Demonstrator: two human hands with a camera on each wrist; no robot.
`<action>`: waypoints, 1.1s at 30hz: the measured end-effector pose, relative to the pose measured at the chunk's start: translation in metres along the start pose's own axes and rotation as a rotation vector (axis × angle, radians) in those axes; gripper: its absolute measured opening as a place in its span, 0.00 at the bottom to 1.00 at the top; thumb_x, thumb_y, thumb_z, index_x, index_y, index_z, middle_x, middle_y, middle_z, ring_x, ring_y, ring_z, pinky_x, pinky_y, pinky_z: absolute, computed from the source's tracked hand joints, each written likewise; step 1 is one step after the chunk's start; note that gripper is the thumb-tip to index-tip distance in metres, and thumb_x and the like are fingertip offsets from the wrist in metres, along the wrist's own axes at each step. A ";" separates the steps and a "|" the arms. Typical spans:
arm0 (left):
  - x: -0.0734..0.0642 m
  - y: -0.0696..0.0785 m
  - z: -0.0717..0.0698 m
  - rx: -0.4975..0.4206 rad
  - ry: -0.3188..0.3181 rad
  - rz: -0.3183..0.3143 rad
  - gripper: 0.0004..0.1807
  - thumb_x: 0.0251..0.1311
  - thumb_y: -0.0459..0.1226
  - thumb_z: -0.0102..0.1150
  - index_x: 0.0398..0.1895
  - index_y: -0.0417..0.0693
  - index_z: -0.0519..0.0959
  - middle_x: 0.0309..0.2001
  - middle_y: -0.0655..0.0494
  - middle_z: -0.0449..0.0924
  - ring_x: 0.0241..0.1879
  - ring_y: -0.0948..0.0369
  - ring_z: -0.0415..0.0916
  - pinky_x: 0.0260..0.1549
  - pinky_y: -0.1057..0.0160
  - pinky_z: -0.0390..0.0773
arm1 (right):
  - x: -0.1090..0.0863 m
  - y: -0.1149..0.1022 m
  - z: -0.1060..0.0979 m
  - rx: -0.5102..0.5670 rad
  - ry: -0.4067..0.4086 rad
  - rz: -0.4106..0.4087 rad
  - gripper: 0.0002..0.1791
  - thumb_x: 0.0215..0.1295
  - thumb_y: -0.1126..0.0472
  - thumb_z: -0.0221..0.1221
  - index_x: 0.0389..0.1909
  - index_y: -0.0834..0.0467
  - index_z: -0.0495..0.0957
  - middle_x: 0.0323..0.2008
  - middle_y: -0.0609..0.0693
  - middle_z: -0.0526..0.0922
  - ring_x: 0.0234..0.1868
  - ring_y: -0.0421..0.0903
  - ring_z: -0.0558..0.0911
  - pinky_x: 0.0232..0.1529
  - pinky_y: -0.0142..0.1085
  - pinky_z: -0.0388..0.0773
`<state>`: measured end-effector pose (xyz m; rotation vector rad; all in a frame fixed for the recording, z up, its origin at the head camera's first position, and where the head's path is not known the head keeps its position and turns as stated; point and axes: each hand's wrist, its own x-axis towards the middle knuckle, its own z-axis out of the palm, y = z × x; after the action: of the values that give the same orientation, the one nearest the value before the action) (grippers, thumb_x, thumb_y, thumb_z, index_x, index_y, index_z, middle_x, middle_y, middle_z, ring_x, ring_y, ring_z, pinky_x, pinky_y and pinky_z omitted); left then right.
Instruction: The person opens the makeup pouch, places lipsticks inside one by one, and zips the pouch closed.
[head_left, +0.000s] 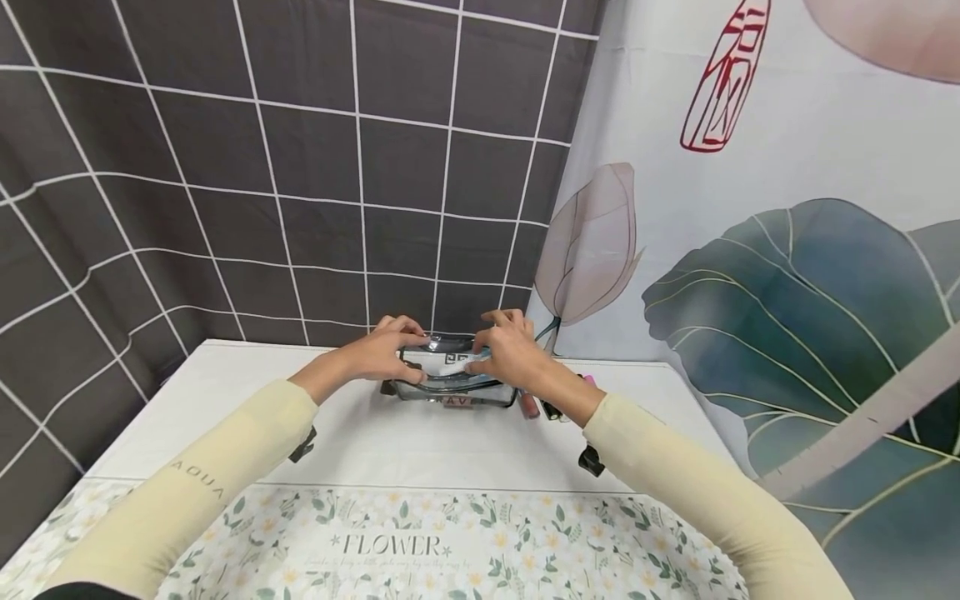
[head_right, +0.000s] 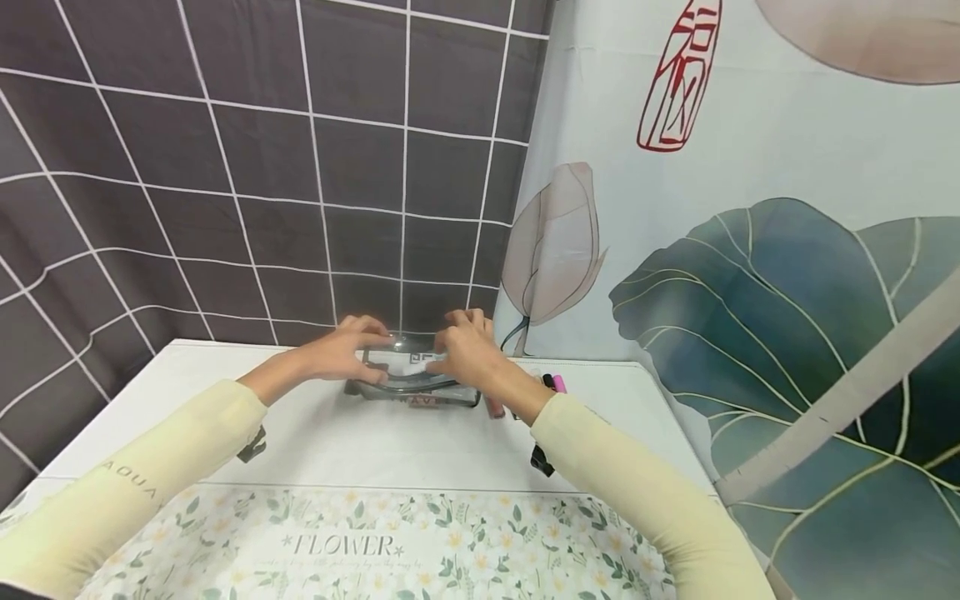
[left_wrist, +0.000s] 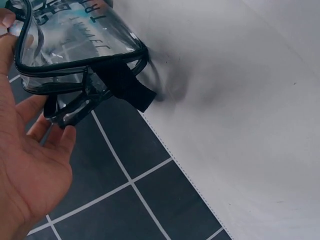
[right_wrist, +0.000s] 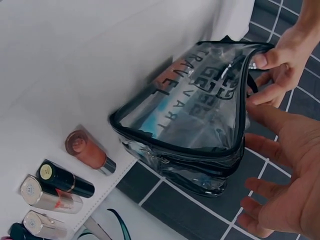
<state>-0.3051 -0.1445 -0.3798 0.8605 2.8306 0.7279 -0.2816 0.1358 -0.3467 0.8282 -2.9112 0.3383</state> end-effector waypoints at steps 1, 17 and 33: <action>0.001 0.000 0.000 0.002 0.001 0.000 0.46 0.62 0.53 0.72 0.79 0.36 0.77 0.78 0.40 0.70 0.75 0.40 0.61 0.77 0.31 0.70 | 0.000 0.001 0.000 0.005 0.000 0.004 0.15 0.73 0.47 0.75 0.49 0.53 0.94 0.83 0.65 0.71 0.81 0.69 0.64 0.78 0.69 0.63; 0.003 -0.003 0.001 -0.014 0.003 0.003 0.46 0.62 0.53 0.73 0.80 0.37 0.77 0.79 0.40 0.70 0.75 0.41 0.61 0.76 0.30 0.71 | -0.010 0.028 -0.006 0.048 0.152 -0.001 0.14 0.81 0.51 0.67 0.46 0.57 0.94 0.78 0.68 0.76 0.78 0.74 0.68 0.76 0.75 0.64; 0.002 -0.001 0.002 -0.011 -0.001 0.010 0.46 0.62 0.52 0.74 0.79 0.36 0.77 0.78 0.38 0.70 0.73 0.41 0.62 0.74 0.30 0.71 | -0.032 0.073 -0.010 0.021 0.172 0.083 0.14 0.81 0.54 0.66 0.41 0.59 0.94 0.76 0.72 0.77 0.76 0.77 0.69 0.72 0.75 0.66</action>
<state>-0.3067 -0.1431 -0.3822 0.8740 2.8208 0.7434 -0.2929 0.2144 -0.3554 0.6467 -2.7907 0.4260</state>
